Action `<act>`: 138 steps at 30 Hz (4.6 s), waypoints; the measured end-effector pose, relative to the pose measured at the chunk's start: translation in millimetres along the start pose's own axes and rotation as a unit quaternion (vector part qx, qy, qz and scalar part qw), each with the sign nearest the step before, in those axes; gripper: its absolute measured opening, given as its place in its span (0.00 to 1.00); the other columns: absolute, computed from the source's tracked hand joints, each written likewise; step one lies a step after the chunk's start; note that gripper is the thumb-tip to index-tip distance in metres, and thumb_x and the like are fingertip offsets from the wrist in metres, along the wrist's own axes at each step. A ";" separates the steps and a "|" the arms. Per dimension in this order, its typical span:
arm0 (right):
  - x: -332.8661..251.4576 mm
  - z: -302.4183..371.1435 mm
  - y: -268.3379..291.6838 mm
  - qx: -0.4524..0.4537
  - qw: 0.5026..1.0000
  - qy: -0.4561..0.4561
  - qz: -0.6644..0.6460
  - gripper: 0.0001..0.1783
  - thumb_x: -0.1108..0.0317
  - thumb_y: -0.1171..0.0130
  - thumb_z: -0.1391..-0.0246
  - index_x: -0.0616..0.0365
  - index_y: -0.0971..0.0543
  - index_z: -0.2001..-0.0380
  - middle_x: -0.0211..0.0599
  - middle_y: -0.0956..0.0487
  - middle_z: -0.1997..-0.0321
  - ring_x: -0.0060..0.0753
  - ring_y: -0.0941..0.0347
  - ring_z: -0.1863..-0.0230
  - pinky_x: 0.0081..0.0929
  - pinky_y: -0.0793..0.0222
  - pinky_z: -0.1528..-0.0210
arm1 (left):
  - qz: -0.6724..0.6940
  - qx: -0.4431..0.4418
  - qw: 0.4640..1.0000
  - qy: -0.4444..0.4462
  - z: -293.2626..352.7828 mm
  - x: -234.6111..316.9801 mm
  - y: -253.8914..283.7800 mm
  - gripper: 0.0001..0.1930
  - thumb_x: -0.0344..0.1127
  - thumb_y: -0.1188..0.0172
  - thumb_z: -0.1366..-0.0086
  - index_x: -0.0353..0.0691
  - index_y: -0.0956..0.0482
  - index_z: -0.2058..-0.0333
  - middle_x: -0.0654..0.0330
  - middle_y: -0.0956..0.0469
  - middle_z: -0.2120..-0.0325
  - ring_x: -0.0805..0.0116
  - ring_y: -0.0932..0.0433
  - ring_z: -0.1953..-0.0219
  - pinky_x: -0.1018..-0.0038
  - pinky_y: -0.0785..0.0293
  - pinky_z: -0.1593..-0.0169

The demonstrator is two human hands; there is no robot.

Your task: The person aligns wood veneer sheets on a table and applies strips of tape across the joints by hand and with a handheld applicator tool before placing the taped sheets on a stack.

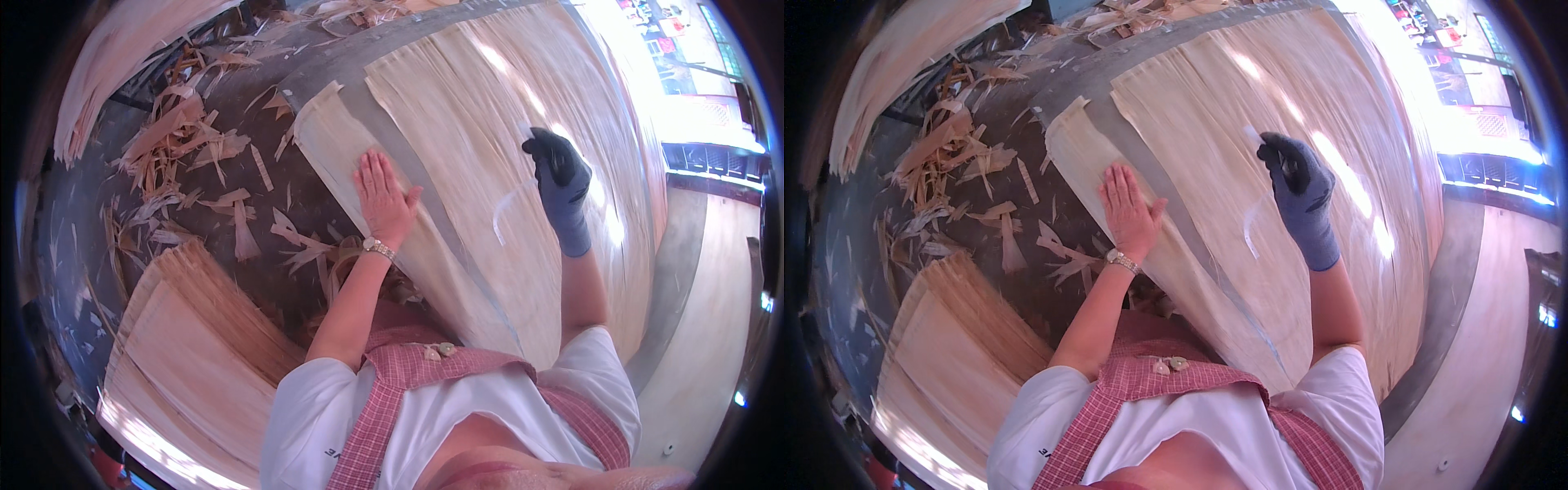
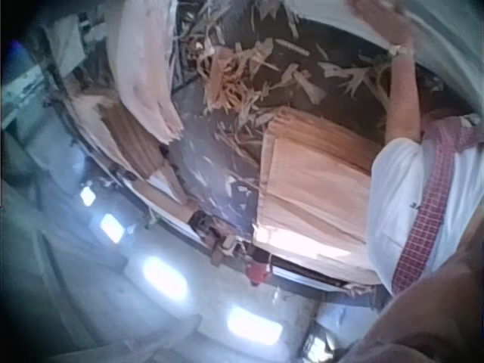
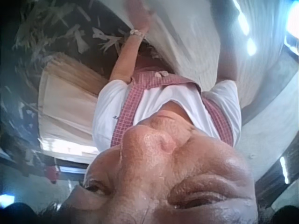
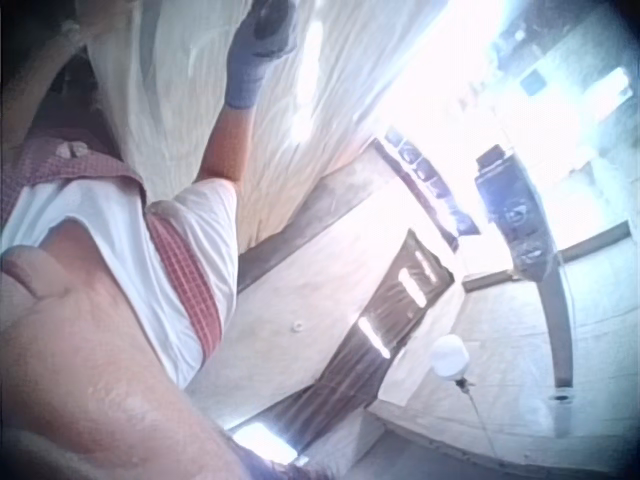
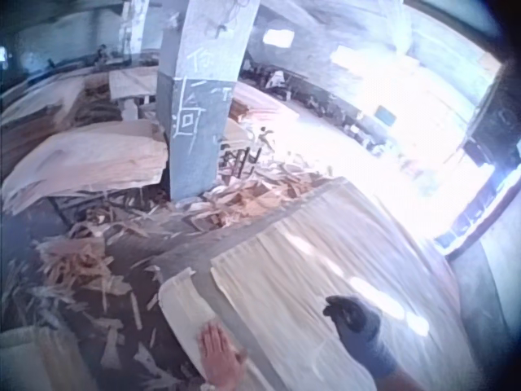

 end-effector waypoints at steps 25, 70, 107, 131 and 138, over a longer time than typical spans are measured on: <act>45.8 -117.7 -174.8 -0.278 0.957 -0.028 -0.076 0.13 0.67 0.40 0.41 0.59 0.20 0.54 0.33 0.17 0.65 0.21 0.19 0.65 0.23 0.26 0.60 | 0.022 -0.003 0.999 -0.040 -38.2 28.8 -3.7 0.39 0.52 0.44 0.36 0.31 0.40 0.35 0.46 0.44 0.33 0.45 0.50 0.29 0.45 0.60 0.28; 161.1 246.3 71.0 0.001 0.976 -0.107 -0.189 0.16 0.86 0.48 0.48 0.62 0.20 0.58 0.40 0.18 0.59 0.25 0.22 0.70 0.22 0.25 0.68 | -0.240 -0.084 0.966 -0.035 -157.5 -31.2 -21.5 0.30 0.59 0.56 0.31 0.77 0.49 0.31 0.58 0.46 0.30 0.47 0.42 0.33 0.48 0.46 0.35; 22.0 348.9 80.4 -0.227 0.945 -0.131 -0.193 0.19 0.70 0.45 0.42 0.56 0.26 0.46 0.35 0.17 0.65 0.28 0.20 0.65 0.28 0.26 0.67 | -0.164 -0.043 0.963 -0.211 137.8 143.0 -41.3 0.37 0.52 0.43 0.37 0.62 0.44 0.30 0.55 0.39 0.36 0.53 0.39 0.36 0.47 0.42 0.38; 198.9 508.4 74.3 0.076 0.796 -0.540 -0.264 0.15 0.58 0.43 0.39 0.62 0.22 0.68 0.38 0.18 0.77 0.32 0.22 0.77 0.31 0.29 0.73 | -0.047 -0.218 0.820 -0.527 274.5 262.4 -65.6 0.29 0.32 0.42 0.43 0.51 0.29 0.39 0.68 0.32 0.37 0.63 0.33 0.39 0.60 0.42 0.39; 216.5 547.0 55.2 0.156 0.744 -0.585 -0.281 0.13 0.60 0.45 0.38 0.60 0.23 0.69 0.38 0.18 0.76 0.31 0.22 0.77 0.32 0.29 0.76 | 0.030 -0.293 0.711 -0.638 351.9 320.8 -83.2 0.31 0.37 0.40 0.41 0.47 0.31 0.37 0.66 0.34 0.35 0.57 0.38 0.34 0.53 0.46 0.34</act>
Point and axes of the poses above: each hand's wrist, its own z-axis away from the middle knuckle, its own y-axis out of the back of the hand, x = y × z, the point moved 9 cm from there along -z, towards the middle knuckle
